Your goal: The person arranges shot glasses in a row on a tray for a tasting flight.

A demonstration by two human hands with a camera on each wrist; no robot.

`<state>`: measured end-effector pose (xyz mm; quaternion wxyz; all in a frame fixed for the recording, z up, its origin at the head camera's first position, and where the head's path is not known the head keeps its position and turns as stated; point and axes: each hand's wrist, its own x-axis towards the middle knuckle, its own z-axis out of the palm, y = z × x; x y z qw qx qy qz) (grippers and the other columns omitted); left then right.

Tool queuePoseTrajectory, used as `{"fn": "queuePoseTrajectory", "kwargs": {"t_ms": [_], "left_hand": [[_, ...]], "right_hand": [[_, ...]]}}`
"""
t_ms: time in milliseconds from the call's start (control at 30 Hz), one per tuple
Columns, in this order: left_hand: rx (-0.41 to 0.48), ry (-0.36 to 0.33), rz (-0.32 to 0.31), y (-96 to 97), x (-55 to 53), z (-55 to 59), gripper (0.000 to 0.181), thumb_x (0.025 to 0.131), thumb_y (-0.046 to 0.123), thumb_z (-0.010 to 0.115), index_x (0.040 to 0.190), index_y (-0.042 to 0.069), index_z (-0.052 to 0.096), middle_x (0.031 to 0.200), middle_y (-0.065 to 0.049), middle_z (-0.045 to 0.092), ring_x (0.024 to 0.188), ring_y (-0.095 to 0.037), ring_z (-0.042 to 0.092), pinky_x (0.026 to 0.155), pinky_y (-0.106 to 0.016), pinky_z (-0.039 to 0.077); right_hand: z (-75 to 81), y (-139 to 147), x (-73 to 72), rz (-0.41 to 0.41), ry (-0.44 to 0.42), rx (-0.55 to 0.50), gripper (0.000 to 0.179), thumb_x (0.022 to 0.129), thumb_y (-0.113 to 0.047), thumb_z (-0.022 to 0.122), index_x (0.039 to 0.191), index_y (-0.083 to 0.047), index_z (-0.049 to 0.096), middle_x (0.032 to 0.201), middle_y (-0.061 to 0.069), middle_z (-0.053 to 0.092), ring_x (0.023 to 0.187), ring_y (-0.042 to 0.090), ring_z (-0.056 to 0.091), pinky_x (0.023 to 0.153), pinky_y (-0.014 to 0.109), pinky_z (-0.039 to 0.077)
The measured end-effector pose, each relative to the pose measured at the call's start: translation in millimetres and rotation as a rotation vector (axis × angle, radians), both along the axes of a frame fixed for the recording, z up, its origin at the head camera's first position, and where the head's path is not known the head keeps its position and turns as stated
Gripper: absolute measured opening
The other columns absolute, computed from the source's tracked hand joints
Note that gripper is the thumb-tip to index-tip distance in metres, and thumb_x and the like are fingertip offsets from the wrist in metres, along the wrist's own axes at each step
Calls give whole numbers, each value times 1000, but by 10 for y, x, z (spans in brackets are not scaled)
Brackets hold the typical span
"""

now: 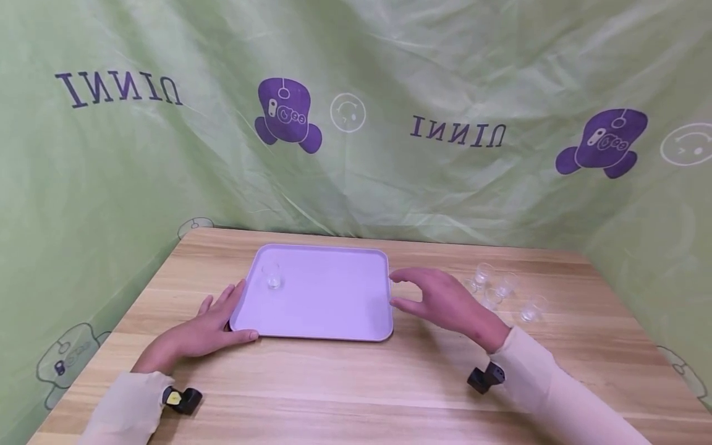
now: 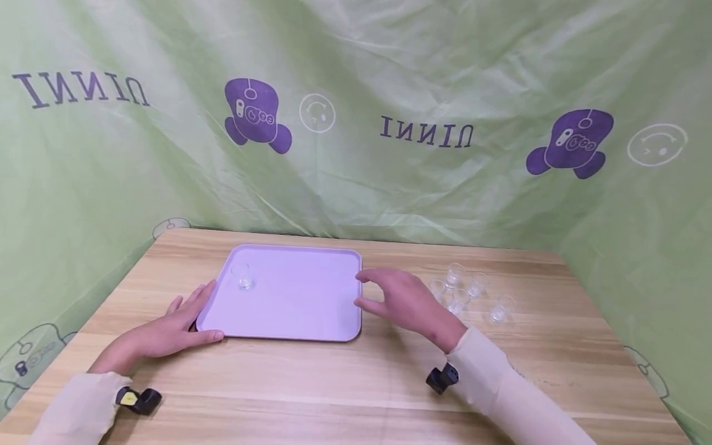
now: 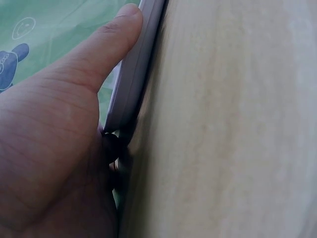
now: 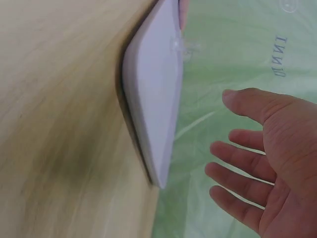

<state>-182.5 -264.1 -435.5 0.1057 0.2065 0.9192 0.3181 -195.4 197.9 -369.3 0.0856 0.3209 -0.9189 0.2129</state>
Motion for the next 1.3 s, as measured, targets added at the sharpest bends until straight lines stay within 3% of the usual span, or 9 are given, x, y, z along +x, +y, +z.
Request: {"fn": "queuePoseTrajectory", "kwargs": {"t_ms": [233,567,700,900,1100,1300], "left_hand": [[1,6,0,-21,3,-16,112,93,48,73,162,-5,2,166,-31,8,151,-52,-4,115,-67,-12],[2,8,-14,-24,15,-21,111,94,48,73,163,-3,2,167,-30,7,151,-53,-4,115,-67,-12],[8,-1,-16,-33,15,21,111,94,47,73,163,-2,2,167,-30,6,151,-53,-5,115,-67,-12],[16,-5,-27,-25,-18,29,110,94,47,73,164,0,1,167,-29,4,151,-52,-5,114,-68,-12],[16,1,-30,-25,-29,29,110,94,47,73,164,1,2,168,-28,5,151,-52,-5,114,-69,-12],[9,12,-30,-26,-27,12,110,94,47,73,164,1,2,168,-27,6,151,-52,-4,114,-69,-11]], "right_hand": [[65,249,106,-69,16,-19,47,92,-34,80,130,-6,70,127,6,71,117,27,67,98,48,52],[41,701,173,-191,119,-11,38,92,-25,80,123,-4,73,119,10,74,105,31,71,86,52,56],[54,827,198,-232,80,-16,40,93,-25,79,126,-5,71,121,11,73,102,32,71,86,54,55],[48,983,226,-285,25,5,46,95,-28,78,132,-4,67,127,17,69,111,40,67,90,59,52],[28,1114,235,-312,28,12,48,94,-29,78,132,-1,67,125,21,69,94,39,70,80,59,54],[8,1195,238,-328,-42,8,50,96,-30,76,133,2,66,130,23,66,100,43,68,83,60,54]]}}
